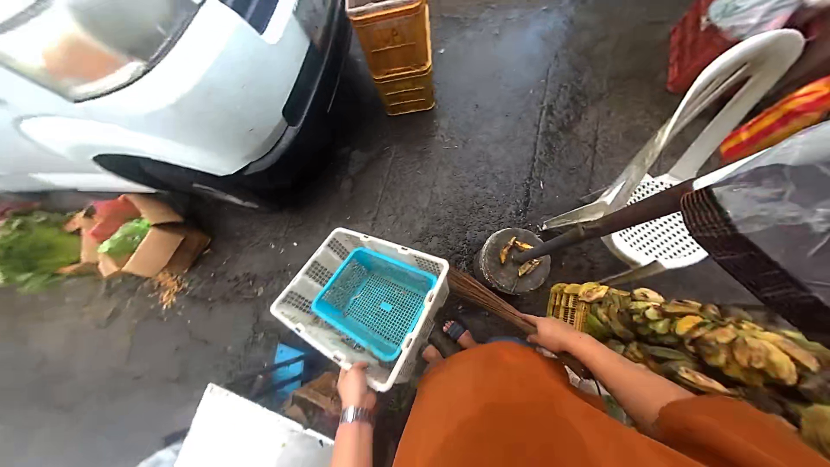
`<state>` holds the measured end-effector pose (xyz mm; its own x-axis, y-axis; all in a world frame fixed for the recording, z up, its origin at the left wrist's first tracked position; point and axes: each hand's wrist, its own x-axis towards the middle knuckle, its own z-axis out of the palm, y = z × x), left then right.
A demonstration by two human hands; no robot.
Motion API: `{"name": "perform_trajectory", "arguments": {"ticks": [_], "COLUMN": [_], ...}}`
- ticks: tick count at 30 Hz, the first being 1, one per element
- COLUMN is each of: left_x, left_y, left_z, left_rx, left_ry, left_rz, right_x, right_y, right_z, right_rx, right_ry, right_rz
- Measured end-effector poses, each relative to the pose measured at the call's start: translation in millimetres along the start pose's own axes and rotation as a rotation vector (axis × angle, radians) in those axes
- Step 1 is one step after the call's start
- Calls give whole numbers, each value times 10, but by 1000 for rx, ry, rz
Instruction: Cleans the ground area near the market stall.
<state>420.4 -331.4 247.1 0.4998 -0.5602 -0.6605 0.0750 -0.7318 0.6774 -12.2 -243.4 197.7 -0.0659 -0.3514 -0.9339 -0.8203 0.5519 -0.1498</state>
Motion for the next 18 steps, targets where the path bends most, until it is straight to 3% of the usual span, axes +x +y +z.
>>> {"name": "perform_trajectory", "arguments": {"ticks": [7, 11, 15, 18], "left_x": [1117, 1415, 1608, 1491], "left_y": [283, 531, 845, 848], "left_z": [1714, 2500, 2779, 2595], "left_rx": [161, 35, 277, 453], "left_ry": [-191, -329, -404, -548], "left_rz": [-93, -93, -60, 41], "right_x": [-687, -1025, -1035, -908], "right_y": [211, 125, 52, -21], "right_z": [601, 901, 1174, 1121], "right_rx": [266, 327, 299, 226], "right_ry": [57, 45, 19, 49], "right_rz": [216, 243, 297, 272]}}
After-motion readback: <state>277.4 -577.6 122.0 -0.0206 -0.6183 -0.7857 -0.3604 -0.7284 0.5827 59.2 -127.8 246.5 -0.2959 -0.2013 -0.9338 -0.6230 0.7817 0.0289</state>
